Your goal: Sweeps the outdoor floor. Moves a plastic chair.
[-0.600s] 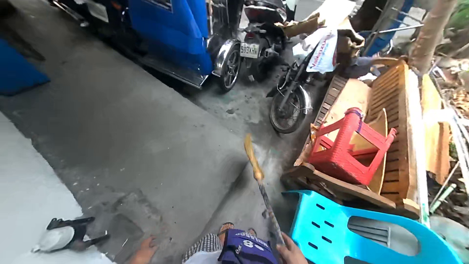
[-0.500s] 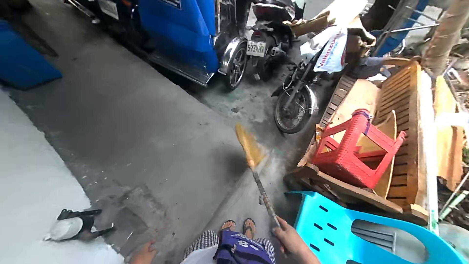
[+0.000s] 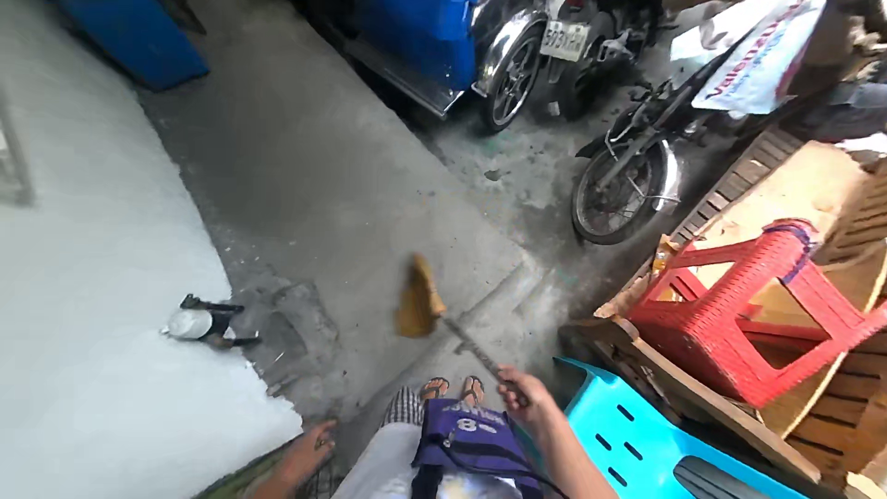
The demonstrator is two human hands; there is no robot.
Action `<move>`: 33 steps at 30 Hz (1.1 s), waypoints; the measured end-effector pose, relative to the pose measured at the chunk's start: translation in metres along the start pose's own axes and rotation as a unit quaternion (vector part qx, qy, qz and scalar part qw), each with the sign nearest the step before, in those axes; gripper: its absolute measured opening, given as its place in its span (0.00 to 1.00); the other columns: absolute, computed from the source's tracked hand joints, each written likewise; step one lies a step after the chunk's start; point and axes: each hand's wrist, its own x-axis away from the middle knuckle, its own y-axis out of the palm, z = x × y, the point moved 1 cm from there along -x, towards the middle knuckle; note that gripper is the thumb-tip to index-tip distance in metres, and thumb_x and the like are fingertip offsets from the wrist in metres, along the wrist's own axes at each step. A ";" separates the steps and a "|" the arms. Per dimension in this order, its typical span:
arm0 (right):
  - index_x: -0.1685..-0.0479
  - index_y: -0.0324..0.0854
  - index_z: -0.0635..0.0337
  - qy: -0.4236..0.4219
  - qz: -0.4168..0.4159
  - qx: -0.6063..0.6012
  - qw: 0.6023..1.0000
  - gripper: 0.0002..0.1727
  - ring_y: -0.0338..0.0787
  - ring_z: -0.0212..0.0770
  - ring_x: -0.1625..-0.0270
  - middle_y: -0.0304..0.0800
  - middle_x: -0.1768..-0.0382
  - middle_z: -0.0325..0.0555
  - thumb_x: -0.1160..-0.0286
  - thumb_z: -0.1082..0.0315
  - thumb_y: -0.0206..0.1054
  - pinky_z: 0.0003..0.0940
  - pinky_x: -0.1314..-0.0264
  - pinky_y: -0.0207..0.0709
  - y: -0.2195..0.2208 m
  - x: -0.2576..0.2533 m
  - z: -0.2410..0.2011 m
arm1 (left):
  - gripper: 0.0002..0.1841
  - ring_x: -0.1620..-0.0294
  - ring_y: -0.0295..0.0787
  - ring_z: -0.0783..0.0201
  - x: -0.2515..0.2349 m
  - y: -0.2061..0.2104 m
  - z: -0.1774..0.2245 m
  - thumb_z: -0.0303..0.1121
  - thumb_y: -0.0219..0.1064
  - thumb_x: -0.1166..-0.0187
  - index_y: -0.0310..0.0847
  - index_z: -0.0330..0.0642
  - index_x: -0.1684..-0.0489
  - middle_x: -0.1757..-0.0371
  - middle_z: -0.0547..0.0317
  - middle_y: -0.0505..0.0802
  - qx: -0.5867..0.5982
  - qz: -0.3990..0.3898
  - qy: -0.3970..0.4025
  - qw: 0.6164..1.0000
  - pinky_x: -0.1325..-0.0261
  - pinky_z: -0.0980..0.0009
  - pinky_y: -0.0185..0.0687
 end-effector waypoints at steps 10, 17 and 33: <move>0.04 0.39 0.43 -0.214 0.206 0.096 0.950 0.44 0.73 0.35 0.87 0.76 0.69 0.47 0.17 0.74 0.59 0.31 0.88 0.72 0.010 0.043 -0.079 | 0.25 0.26 0.82 0.43 0.023 0.000 0.028 0.31 0.61 0.12 0.68 0.37 0.16 0.23 0.37 0.81 0.206 0.170 0.045 0.963 0.23 0.47 0.76; 0.07 0.46 0.47 -0.158 -0.148 0.059 0.974 0.38 0.71 0.29 0.87 0.73 0.78 0.38 0.17 0.71 0.53 0.23 0.89 0.69 0.172 0.000 -0.172 | 0.25 0.16 0.72 0.48 -0.040 -0.051 0.148 0.42 0.59 0.11 0.73 0.45 0.17 0.15 0.42 0.74 0.194 0.101 0.148 0.965 0.15 0.51 0.68; 0.46 0.71 0.54 -0.017 0.182 -0.092 0.979 0.07 0.71 0.28 0.89 0.74 0.80 0.38 0.12 0.64 0.55 0.21 0.90 0.68 0.217 -0.074 -0.326 | 0.24 0.27 0.80 0.34 -0.105 -0.244 0.210 0.42 0.58 0.10 0.79 0.27 0.30 0.33 0.27 0.85 0.099 -0.070 0.038 0.992 0.22 0.39 0.69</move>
